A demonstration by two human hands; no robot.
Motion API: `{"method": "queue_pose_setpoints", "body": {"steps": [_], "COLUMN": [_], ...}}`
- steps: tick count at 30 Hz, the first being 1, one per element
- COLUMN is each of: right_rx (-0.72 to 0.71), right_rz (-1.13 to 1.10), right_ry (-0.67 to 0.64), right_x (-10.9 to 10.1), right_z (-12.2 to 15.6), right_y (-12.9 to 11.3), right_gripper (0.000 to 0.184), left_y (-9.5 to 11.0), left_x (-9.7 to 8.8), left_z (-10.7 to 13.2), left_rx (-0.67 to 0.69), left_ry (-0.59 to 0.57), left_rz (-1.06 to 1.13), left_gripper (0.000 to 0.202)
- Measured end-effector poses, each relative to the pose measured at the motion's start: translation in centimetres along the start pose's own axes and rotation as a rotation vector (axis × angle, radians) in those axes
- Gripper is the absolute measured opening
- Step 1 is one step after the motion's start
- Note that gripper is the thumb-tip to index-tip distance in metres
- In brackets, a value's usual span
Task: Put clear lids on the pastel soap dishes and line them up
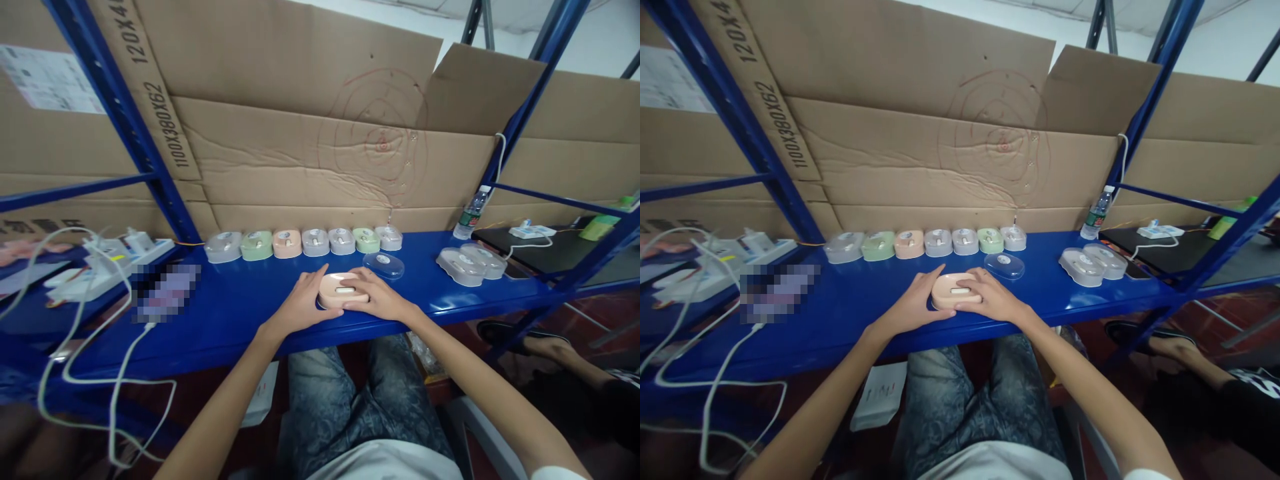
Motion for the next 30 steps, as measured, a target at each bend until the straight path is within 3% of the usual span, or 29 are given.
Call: {"method": "queue_pose_setpoints", "body": {"steps": [7,13,20,30], "right_rx": [0.008,-0.018,0.008,0.131], "right_rz": [-0.025,0.012,-0.025,-0.269], "right_ry": [0.017,0.009,-0.006,0.165], "right_x": [-0.3,0.0,-0.1,-0.1], "right_z": [0.3,0.5,0.2,-0.2], "right_y": [0.1,-0.3,0.2,1.8], "right_gripper": [0.053,0.054,0.055,0.042], "left_y": [0.1,0.0,0.3,-0.3], "left_x": [0.0,0.1,-0.3,0.0], "left_z": [0.2,0.3,0.2,-0.5], "left_rx": [0.006,0.017,-0.037,-0.086], "left_ry": [-0.017,-0.011,-0.029,-0.043], "left_rz": [0.016,0.031,0.061,0.082], "left_gripper": [0.116,0.106,0.110,0.122]}}
Point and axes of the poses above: each hand's wrist, its own z-axis away from the middle knuckle, its own x-axis out of the palm, y = z × x, the point moved 1 cm from there along -z, towards the middle knuckle, and after that the axes turned 10 degrees about -z, right-handed, at the moved point
